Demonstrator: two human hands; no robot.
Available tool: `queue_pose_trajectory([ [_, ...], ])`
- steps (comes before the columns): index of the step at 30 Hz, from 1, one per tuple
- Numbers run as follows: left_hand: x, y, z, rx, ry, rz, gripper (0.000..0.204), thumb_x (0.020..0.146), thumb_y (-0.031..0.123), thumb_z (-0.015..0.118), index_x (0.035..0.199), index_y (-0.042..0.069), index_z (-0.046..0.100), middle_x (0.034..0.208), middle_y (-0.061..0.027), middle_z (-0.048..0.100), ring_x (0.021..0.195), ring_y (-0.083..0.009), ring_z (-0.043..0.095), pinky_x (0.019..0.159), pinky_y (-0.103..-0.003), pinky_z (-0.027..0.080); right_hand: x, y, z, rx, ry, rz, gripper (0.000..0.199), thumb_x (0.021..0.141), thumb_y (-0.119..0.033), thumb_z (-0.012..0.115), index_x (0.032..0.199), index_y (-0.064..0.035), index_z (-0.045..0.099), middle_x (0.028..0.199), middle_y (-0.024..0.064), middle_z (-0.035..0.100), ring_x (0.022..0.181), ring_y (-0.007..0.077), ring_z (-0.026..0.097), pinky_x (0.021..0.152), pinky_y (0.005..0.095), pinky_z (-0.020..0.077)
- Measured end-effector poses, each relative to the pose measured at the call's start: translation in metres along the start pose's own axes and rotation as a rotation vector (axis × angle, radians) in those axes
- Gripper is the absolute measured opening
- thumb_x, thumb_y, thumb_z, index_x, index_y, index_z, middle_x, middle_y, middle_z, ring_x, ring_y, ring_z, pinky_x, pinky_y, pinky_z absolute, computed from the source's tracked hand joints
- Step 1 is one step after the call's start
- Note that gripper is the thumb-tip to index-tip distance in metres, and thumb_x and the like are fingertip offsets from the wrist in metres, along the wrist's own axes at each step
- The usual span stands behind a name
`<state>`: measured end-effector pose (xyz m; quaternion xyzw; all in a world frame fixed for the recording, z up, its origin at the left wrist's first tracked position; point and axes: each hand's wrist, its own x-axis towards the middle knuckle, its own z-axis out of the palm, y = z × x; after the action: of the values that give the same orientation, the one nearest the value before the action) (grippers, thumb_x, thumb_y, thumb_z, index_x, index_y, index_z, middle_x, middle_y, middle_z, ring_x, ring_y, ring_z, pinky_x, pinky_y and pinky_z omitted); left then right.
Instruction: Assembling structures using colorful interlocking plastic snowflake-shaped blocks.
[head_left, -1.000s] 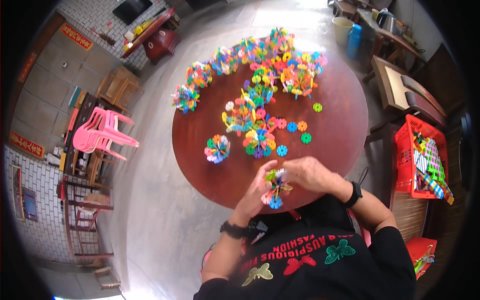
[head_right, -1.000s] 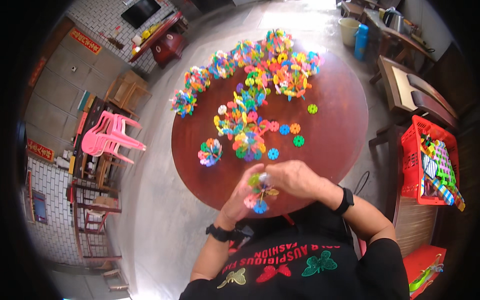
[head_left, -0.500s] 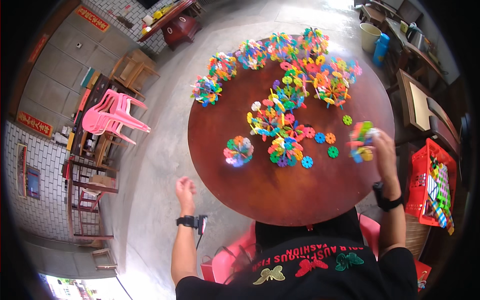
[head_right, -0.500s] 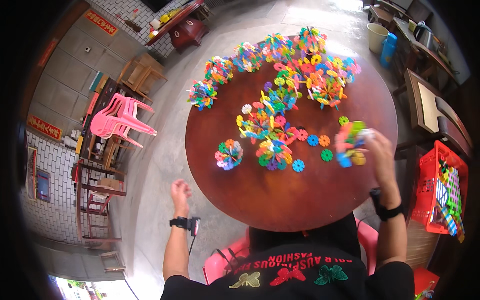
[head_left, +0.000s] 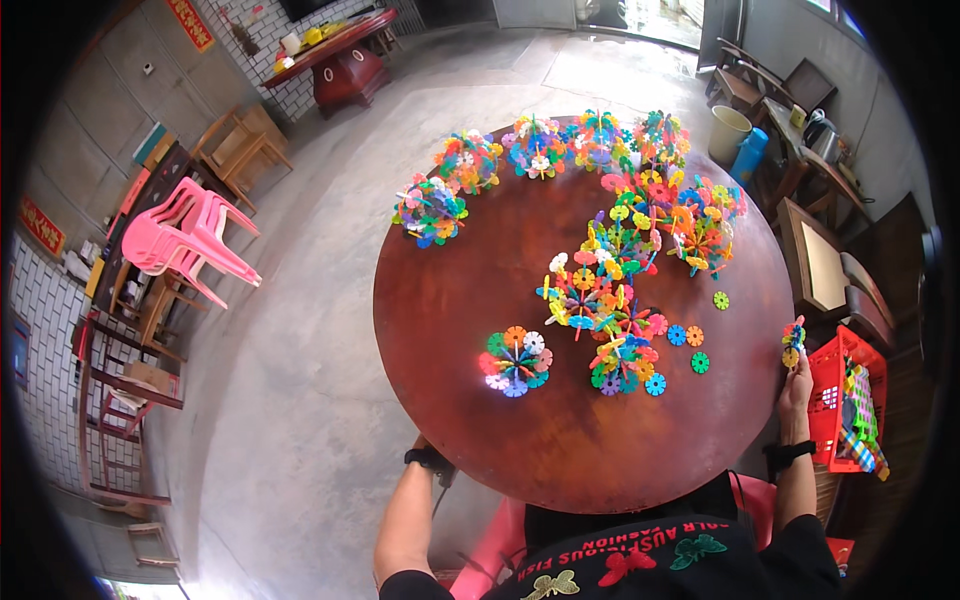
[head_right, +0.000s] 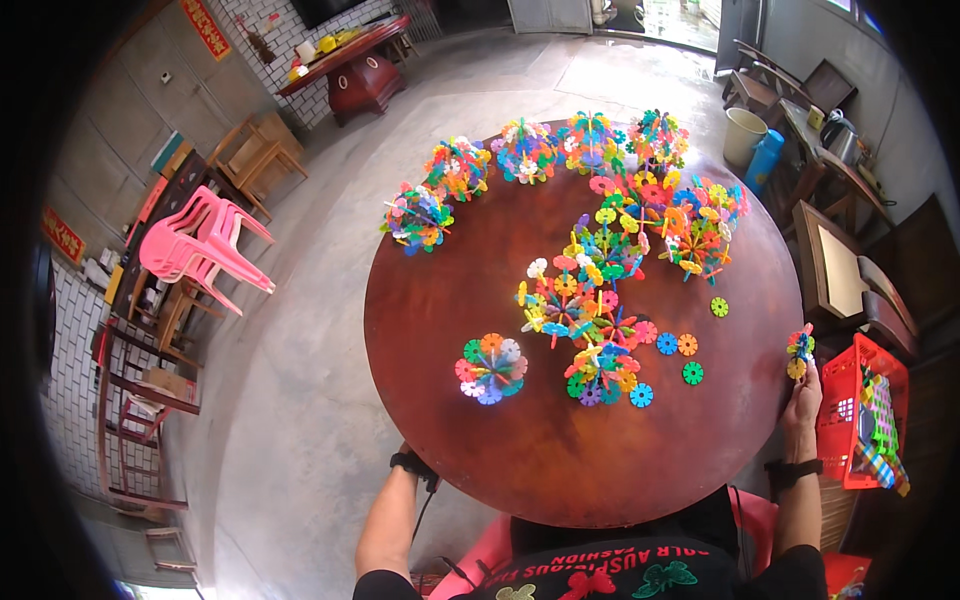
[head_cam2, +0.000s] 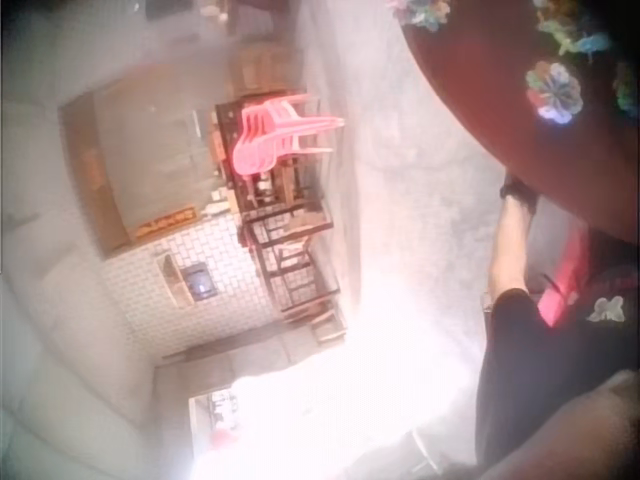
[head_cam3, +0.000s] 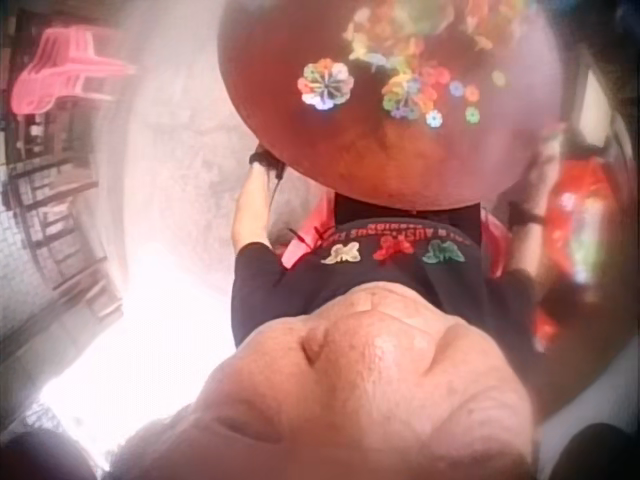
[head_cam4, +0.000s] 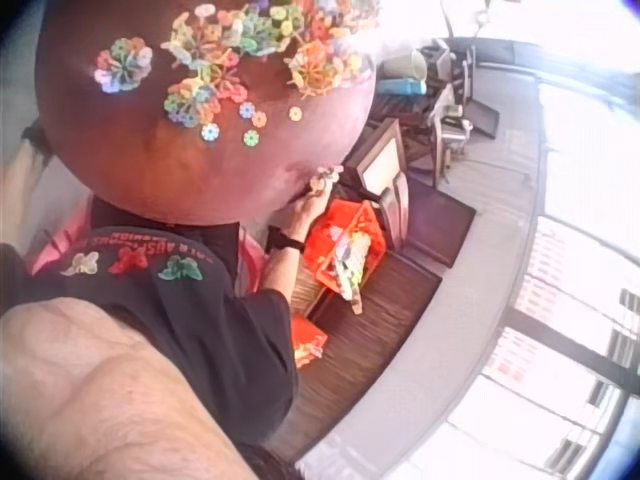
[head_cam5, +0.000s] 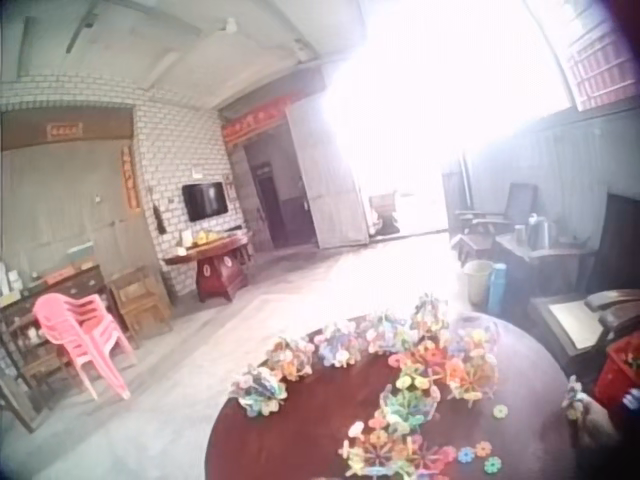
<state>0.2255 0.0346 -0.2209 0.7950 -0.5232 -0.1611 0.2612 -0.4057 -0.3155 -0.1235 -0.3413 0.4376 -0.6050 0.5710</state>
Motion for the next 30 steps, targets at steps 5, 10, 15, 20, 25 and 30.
queue_pose_trajectory([
  [5, 0.005, 0.0, 0.0, -0.011, 0.002, -0.013, 0.037, 0.086, 0.009, 0.061, 0.122, 0.009, 0.053, 0.107, -0.009, 0.065, 0.094, -0.0247, 0.061, 0.087, -0.039, 0.051, 0.003, -0.002, 0.001, -0.105, -0.08, -0.028, 0.036, 0.101, -0.02, 0.038, 0.128, 0.0012, 0.051, 0.121, 0.0082, 0.06, 0.113, 0.0189, 0.057, 0.101, 0.0337, 0.0426],
  [10, -0.002, 0.01, 0.007, -0.011, 0.002, -0.024, 0.038, 0.085, 0.01, 0.062, 0.122, 0.009, 0.054, 0.108, -0.0093, 0.065, 0.096, -0.025, 0.061, 0.088, -0.039, 0.05, 0.008, -0.006, 0.016, -0.11, -0.108, -0.009, 0.038, 0.101, -0.02, 0.036, 0.128, 0.0025, 0.05, 0.122, 0.0096, 0.06, 0.114, 0.0199, 0.056, 0.101, 0.0349, 0.0425],
  [15, -0.026, 0.028, 0.014, -0.01, 0.014, -0.031, 0.039, 0.084, 0.01, 0.063, 0.122, 0.009, 0.054, 0.109, -0.0095, 0.065, 0.097, -0.0253, 0.061, 0.089, -0.039, 0.05, 0.043, -0.011, 0.017, -0.127, -0.154, -0.028, 0.037, 0.101, -0.018, 0.036, 0.127, 0.0034, 0.051, 0.12, 0.0098, 0.061, 0.112, 0.0195, 0.058, 0.097, 0.0325, 0.0437],
  [20, -0.059, 0.048, 0.022, -0.007, 0.013, -0.048, 0.04, 0.084, 0.01, 0.064, 0.122, 0.009, 0.054, 0.11, -0.0098, 0.065, 0.098, -0.0256, 0.061, 0.09, -0.039, 0.049, 0.061, -0.005, 0.025, -0.089, -0.132, -0.009, 0.033, 0.1, -0.018, 0.041, 0.123, 0.0014, 0.055, 0.115, 0.0072, 0.063, 0.105, 0.0167, 0.061, 0.093, 0.0308, 0.0455],
  [25, -0.085, 0.063, 0.027, -0.007, 0.011, -0.062, 0.04, 0.083, 0.01, 0.065, 0.122, 0.009, 0.055, 0.111, -0.01, 0.065, 0.099, -0.0259, 0.061, 0.09, -0.04, 0.049, 0.079, -0.009, 0.03, -0.07, -0.174, 0.025, 0.028, 0.1, -0.019, 0.044, 0.117, -0.0021, 0.058, 0.107, 0.0041, 0.065, 0.098, 0.0135, 0.061, 0.089, 0.0296, 0.0467],
  [30, -0.108, 0.061, 0.021, 0.003, 0.014, -0.084, 0.041, 0.082, 0.01, 0.066, 0.122, 0.009, 0.055, 0.111, -0.0102, 0.065, 0.101, -0.0261, 0.061, 0.091, -0.04, 0.048, 0.066, -0.014, 0.055, -0.027, -0.161, 0.087, 0.027, 0.099, -0.019, 0.044, 0.115, -0.0023, 0.059, 0.099, 0.0025, 0.065, 0.09, 0.0112, 0.062, 0.081, 0.0265, 0.0482],
])
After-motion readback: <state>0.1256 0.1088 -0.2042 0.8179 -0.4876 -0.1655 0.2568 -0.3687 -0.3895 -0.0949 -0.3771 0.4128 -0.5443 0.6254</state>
